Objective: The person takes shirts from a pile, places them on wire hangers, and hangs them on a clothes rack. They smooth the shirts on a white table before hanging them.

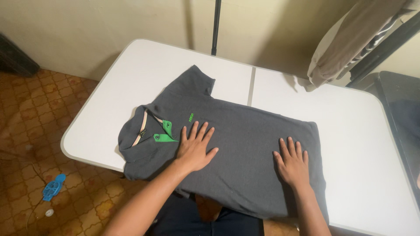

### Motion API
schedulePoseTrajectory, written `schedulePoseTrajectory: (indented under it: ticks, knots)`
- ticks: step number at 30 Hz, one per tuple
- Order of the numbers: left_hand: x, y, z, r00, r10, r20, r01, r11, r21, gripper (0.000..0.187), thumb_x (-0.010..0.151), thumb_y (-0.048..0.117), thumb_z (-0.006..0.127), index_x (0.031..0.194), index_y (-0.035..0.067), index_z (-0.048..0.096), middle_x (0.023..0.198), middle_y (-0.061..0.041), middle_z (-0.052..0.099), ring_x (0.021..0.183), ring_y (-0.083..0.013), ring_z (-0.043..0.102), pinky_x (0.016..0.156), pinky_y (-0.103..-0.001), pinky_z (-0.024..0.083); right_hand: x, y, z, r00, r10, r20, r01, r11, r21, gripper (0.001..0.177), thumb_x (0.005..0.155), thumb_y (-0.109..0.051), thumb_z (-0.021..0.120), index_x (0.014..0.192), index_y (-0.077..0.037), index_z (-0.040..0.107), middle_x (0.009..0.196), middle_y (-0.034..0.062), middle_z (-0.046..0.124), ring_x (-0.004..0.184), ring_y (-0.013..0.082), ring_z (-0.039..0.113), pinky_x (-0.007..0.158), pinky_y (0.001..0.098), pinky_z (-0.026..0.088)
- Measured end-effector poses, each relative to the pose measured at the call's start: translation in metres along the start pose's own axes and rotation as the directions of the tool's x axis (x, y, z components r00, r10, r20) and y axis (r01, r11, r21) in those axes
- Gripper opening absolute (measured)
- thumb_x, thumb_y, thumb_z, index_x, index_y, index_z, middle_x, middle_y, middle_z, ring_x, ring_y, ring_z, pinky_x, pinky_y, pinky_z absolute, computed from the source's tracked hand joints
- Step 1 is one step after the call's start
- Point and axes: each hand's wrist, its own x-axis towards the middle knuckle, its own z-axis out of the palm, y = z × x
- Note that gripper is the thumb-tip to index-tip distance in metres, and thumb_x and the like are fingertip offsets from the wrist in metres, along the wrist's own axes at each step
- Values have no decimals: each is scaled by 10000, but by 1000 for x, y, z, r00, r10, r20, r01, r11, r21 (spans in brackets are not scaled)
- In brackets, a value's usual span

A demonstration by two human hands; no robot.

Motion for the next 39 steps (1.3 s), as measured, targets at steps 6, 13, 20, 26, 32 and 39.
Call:
schedulePoseTrajectory:
  ticks: [6,13,20,26,32,39]
  knots:
    - [1,-1,4,1000,0,-10,0,1000,18,776,986,570,414,1607,137,240,1685,-137,153,1552,-387,60,1194,-677,59,2,2,0,1000,-3,-10,4,1000,23,654,1018,-578,306,1597,-274,315,1694,48,207,1566,300,124,1234,544,108]
    - [1,-2,8,1000,-11,-27,13,999,44,770,992,572,395,1610,143,233,1687,-128,157,1558,-373,66,1199,-670,67,1,-6,-4,1000,14,-27,-13,1000,27,649,1020,-576,310,1597,-278,323,1695,38,215,1568,292,127,1241,539,105]
    - [2,-4,13,996,-34,-83,35,999,21,766,988,575,409,1612,156,256,1695,-102,178,1558,-354,103,1208,-650,80,-5,-13,-11,999,30,-43,-28,998,64,633,1025,-565,323,1590,-279,344,1693,28,235,1569,279,145,1249,521,113]
    - [1,-3,13,996,-37,-82,39,999,18,776,979,591,413,1606,160,255,1690,-102,174,1558,-344,97,1204,-649,86,-15,8,-9,996,67,-51,-64,996,60,625,1016,-538,322,1586,-283,350,1688,16,237,1565,263,155,1247,516,116]
    - [1,-4,12,996,-39,-82,41,999,23,774,984,586,415,1610,157,261,1690,-104,178,1560,-346,99,1216,-649,79,-26,43,-5,979,183,-87,-182,983,25,619,1039,-505,305,1595,-238,349,1687,44,246,1563,288,166,1232,532,133]
    - [-2,-1,6,998,-39,-47,40,999,17,836,947,616,450,1611,154,239,1696,-102,145,1562,-343,72,1215,-643,57,-38,33,-7,972,204,-116,-212,976,-59,616,1043,-442,412,1565,-113,412,1688,147,269,1549,373,224,1217,603,177]
